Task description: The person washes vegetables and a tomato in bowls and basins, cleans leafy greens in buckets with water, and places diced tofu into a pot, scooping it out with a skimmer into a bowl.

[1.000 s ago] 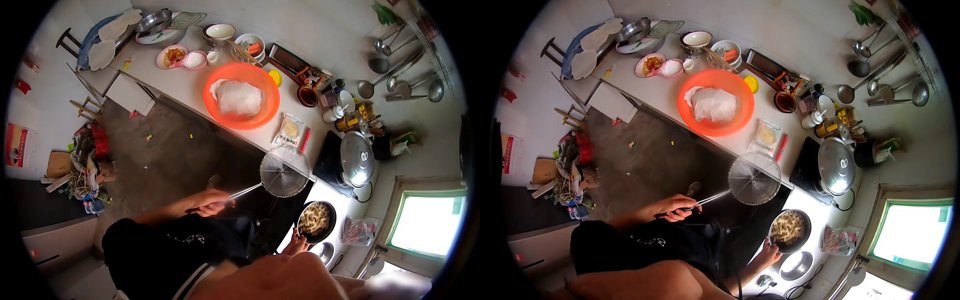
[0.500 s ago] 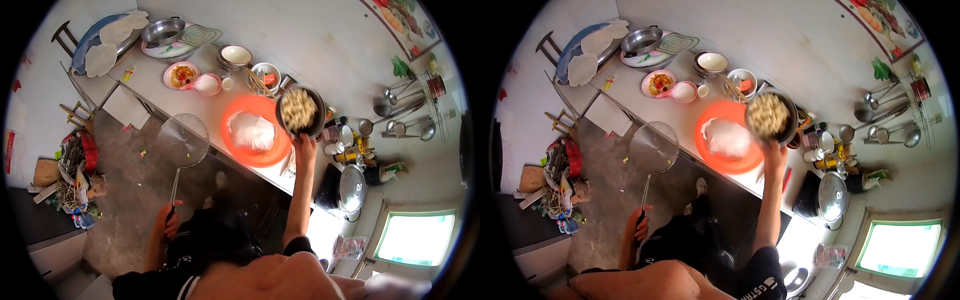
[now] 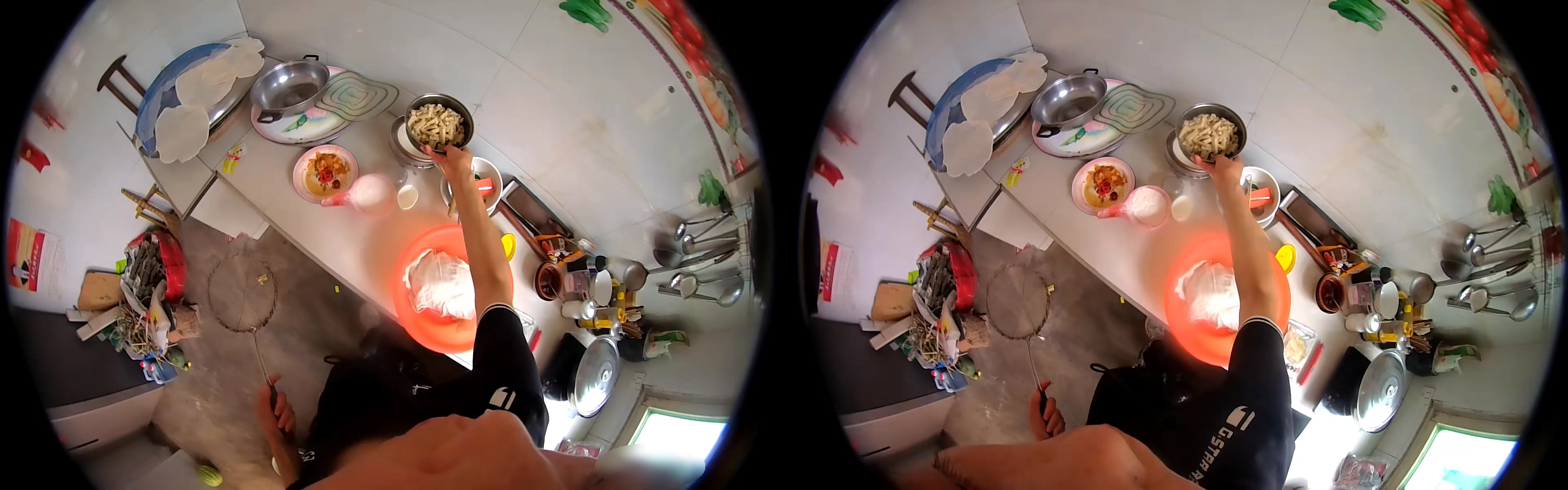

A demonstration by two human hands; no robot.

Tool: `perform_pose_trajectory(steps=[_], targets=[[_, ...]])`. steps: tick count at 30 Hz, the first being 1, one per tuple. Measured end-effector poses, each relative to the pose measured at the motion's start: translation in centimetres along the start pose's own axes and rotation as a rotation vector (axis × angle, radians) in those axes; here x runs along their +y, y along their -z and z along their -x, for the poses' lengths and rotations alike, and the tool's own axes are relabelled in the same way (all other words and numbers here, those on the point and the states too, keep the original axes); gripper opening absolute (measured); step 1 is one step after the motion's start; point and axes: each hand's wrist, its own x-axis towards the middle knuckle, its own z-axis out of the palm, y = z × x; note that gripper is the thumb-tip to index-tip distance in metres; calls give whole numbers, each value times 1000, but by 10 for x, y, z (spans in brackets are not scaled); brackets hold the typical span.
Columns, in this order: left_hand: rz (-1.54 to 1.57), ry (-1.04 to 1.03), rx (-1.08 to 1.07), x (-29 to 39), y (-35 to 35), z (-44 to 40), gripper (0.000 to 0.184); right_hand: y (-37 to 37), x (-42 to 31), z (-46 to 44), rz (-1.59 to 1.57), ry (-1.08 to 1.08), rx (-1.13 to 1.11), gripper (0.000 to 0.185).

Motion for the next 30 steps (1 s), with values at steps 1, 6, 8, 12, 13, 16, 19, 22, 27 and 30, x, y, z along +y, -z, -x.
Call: perform_pose_trajectory(steps=[1,6,8,12,13,16,19,22,27,30], targets=[[1,-2,24,0,-7,-3,43,2,3,-10,-9,-8,14,39],[69,78,23,1,-27,-22,44,3,19,-42,-41,-43,13,41],[0,108,-60,4,-22,-33,43,19,22,-26,-31,84,-194,44],[-91,94,-102,5,45,-80,44,70,56,-38,98,64,46,44],[-119,167,-133,18,32,-84,44,91,74,-38,39,97,54,47],[-231,267,-232,43,10,-106,44,-21,-82,161,-63,82,140,48],[-322,345,-355,59,-7,-128,43,-9,-112,265,-7,127,227,44],[-420,433,-518,58,-28,-141,43,25,-130,395,20,248,370,48],[-512,682,-878,33,-69,-152,42,61,-130,605,60,477,710,52],[-710,772,-730,-4,-115,-89,41,78,-123,717,-18,650,997,60]])
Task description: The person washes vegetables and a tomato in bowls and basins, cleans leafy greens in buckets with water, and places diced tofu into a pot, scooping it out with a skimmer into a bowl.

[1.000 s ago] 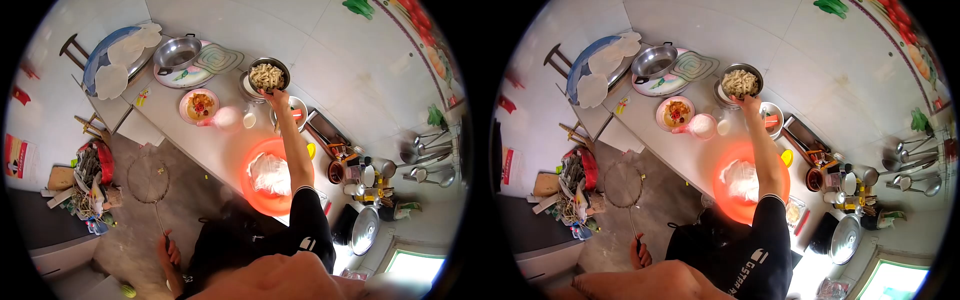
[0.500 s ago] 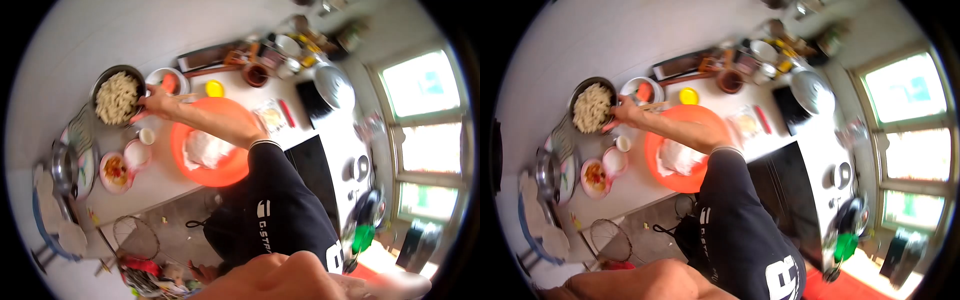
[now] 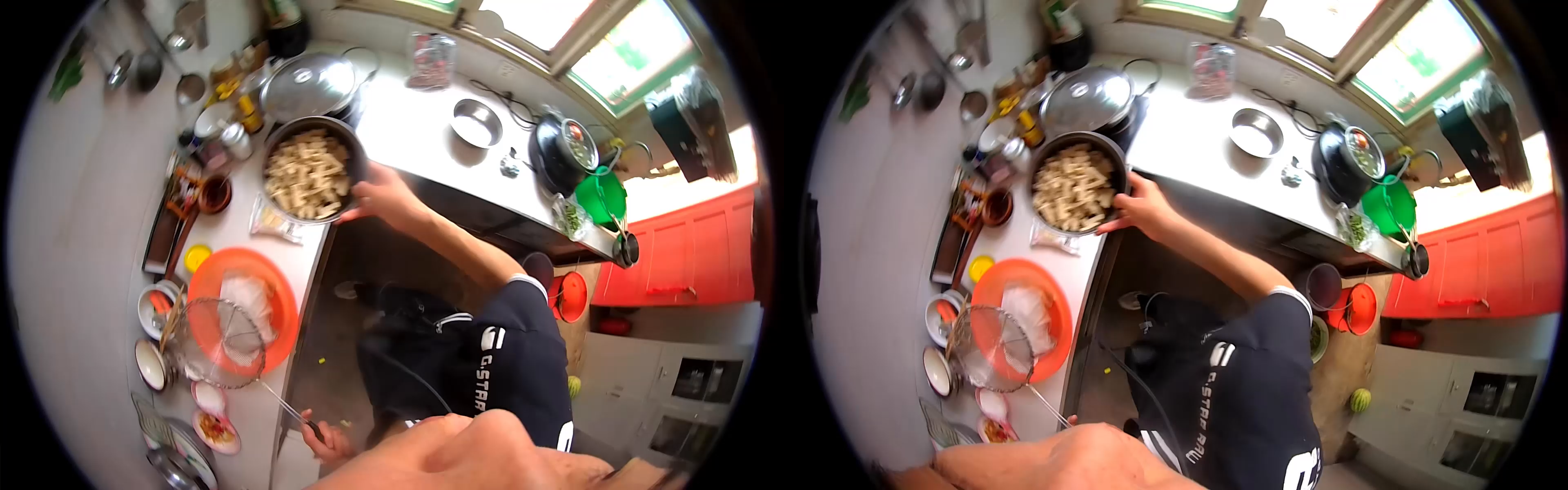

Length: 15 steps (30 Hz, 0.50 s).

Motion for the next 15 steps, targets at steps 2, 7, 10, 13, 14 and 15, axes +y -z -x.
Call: perform_pose_trajectory(steps=[2,7,10,13,14,15], targets=[[-92,139,-4,-10,-78,-10,42,77,-13,14,-46,119,145,61],[-345,208,-561,-63,-117,-62,42,227,-64,36,-65,300,651,37],[-463,217,-534,-103,-180,-73,39,324,-81,36,-121,405,811,39],[-590,254,-517,-150,-255,-95,36,395,-105,33,-193,472,932,44],[-619,270,-527,-168,-276,-107,35,420,-109,36,-224,489,906,39],[-652,289,-530,-186,-297,-116,35,441,-112,40,-232,495,920,34]])
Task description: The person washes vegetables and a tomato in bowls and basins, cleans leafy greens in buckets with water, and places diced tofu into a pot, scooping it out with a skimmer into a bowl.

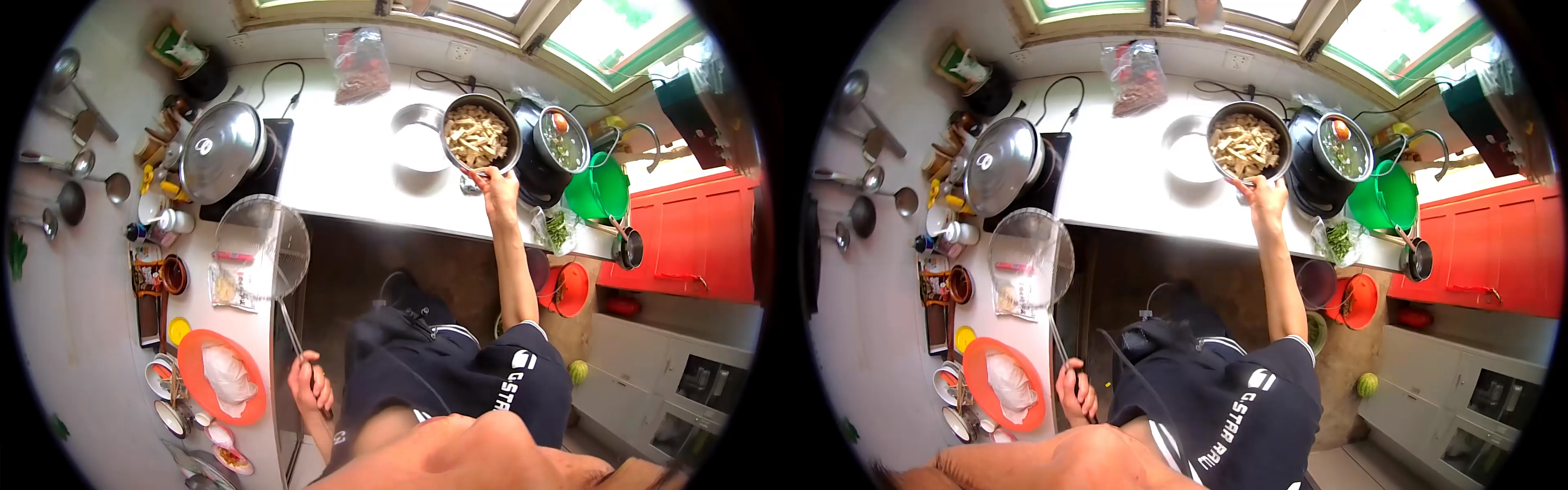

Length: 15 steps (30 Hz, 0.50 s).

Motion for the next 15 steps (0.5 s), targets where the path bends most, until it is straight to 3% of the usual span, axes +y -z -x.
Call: perform_pose_trajectory(steps=[6,10,15], targets=[[-363,-66,-109,-26,-76,-183,30,55,-21,-24,115,-96,115,31],[-632,-83,-147,-53,-71,-317,29,80,-13,-13,141,-162,178,25],[-908,-97,-133,-58,-61,-424,29,71,-22,13,101,-255,229,34]])
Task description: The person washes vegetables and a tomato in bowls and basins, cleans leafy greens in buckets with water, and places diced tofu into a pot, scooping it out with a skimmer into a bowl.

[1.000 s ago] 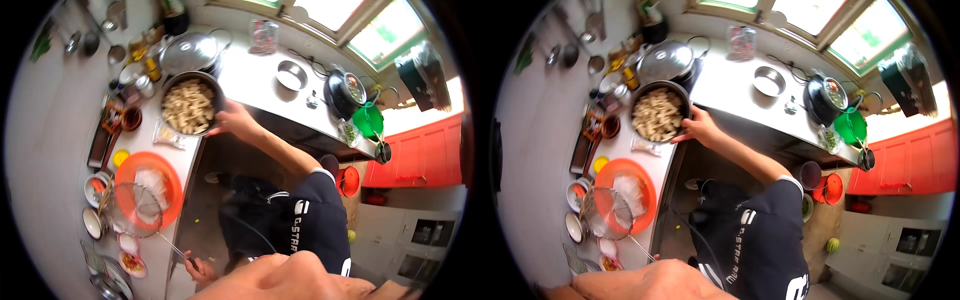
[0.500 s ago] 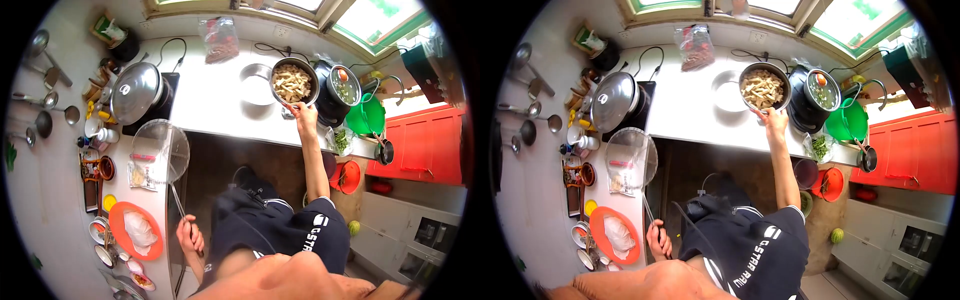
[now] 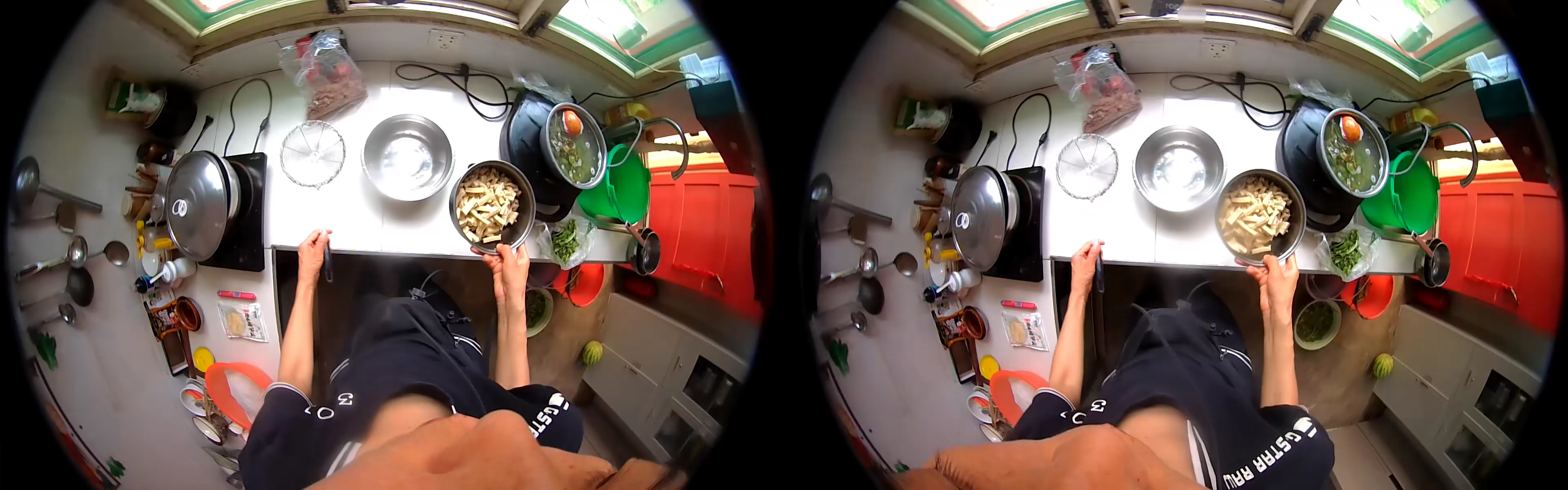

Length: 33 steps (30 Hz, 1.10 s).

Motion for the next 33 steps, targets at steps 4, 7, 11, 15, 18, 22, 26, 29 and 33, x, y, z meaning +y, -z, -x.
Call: perform_pose_trajectory(steps=[4,7,11,15,18,22,26,29,33], targets=[[-101,11,-6,-14,23,-48,28,-9,-2,26,-56,12,55,39],[-298,100,-40,-47,46,-84,33,-18,5,48,-125,66,144,39],[-1112,-306,228,15,8,-78,52,-30,14,79,-217,140,294,41],[66,269,-314,62,-69,-131,62,-44,20,91,-239,153,450,43],[245,406,-526,55,-112,-145,52,-32,33,121,-321,196,531,42],[439,359,-516,15,-135,-181,34,-37,32,142,-393,236,707,42],[401,379,-569,56,-142,-159,34,-6,49,176,-494,301,855,43],[369,362,-718,115,-159,-145,32,9,47,180,-501,323,915,39],[276,215,-818,187,-193,-97,30,52,49,200,-531,344,949,44]])
